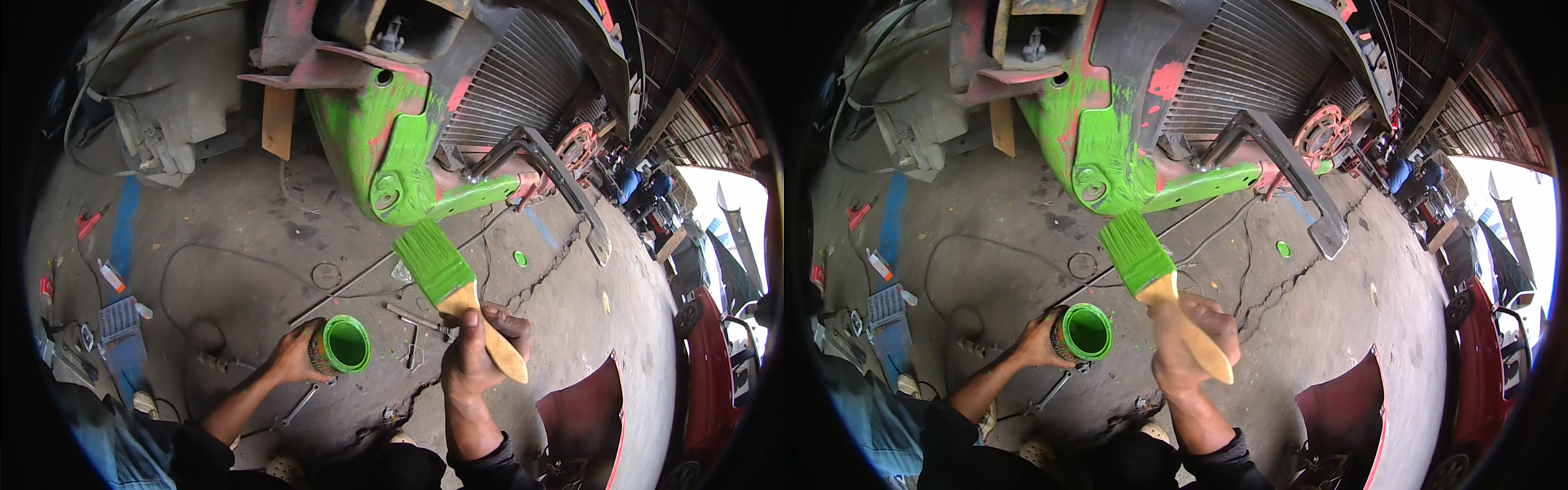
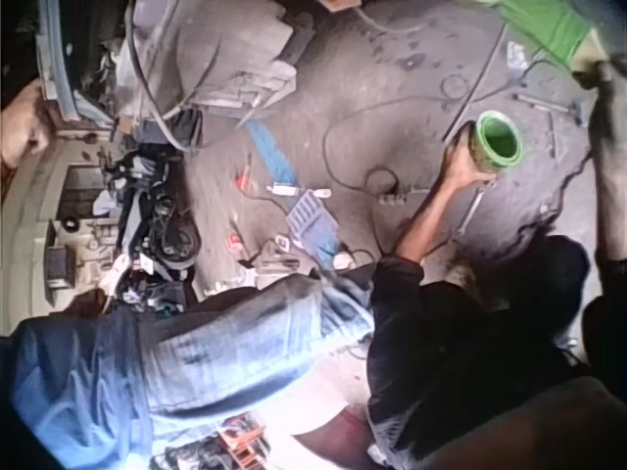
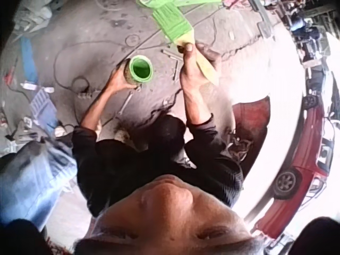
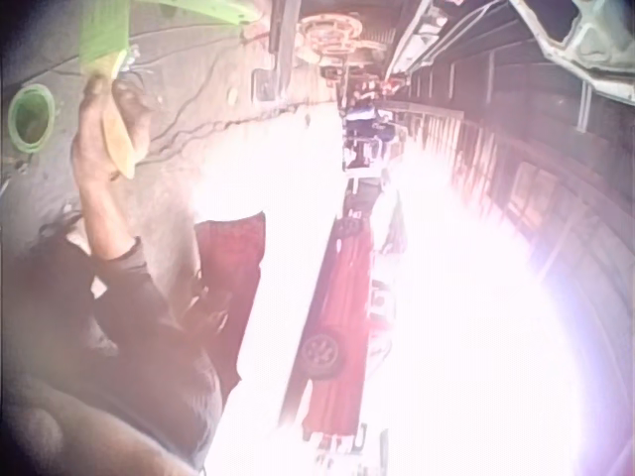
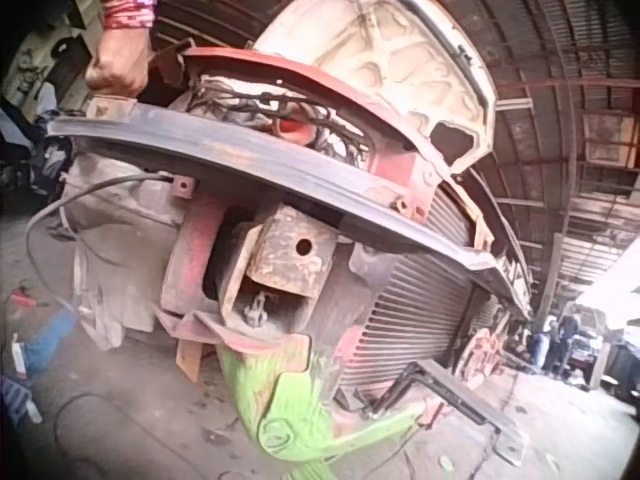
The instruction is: The person paints a car bumper and a metal bracket with bright green paint using a brush. They repeatedly dip the brush into a paint can and apply the paint to the surfaces in a workshop setting.
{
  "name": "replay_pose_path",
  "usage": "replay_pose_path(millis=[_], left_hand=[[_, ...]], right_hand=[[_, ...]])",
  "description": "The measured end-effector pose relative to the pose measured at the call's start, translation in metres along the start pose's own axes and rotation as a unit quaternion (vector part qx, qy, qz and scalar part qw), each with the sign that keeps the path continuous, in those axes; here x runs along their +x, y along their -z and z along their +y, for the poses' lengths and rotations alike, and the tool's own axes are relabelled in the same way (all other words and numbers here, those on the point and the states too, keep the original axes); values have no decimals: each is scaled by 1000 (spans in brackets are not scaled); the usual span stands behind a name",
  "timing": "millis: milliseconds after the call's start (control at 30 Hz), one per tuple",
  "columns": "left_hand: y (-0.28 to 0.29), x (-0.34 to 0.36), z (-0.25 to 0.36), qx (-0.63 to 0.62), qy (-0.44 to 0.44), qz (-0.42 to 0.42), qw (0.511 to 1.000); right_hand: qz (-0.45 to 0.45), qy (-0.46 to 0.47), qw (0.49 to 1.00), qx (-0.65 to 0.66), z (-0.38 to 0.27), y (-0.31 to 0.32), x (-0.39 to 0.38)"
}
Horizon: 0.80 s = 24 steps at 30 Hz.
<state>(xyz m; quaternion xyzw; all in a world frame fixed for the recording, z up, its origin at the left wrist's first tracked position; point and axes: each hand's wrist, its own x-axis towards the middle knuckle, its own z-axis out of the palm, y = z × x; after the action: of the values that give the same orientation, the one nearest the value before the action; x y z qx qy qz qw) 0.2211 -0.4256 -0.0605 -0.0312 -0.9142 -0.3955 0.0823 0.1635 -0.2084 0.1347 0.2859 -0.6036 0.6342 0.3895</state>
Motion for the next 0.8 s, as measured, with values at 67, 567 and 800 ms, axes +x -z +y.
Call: replay_pose_path(millis=[67, 567, 800], left_hand=[[2, 1, 2, -13, -13, -2, 1000], [14, -13, 0, -13, -7, 0, 1000], [12, -11, 3, -1, -25, -1, 1000]], right_hand=[[-23, 121, 987, -100, -3, -15, 9], [-45, 158, 966, -200, -4, -40, -8], [-32, 209, 956, -205, -12, -36, 4]])
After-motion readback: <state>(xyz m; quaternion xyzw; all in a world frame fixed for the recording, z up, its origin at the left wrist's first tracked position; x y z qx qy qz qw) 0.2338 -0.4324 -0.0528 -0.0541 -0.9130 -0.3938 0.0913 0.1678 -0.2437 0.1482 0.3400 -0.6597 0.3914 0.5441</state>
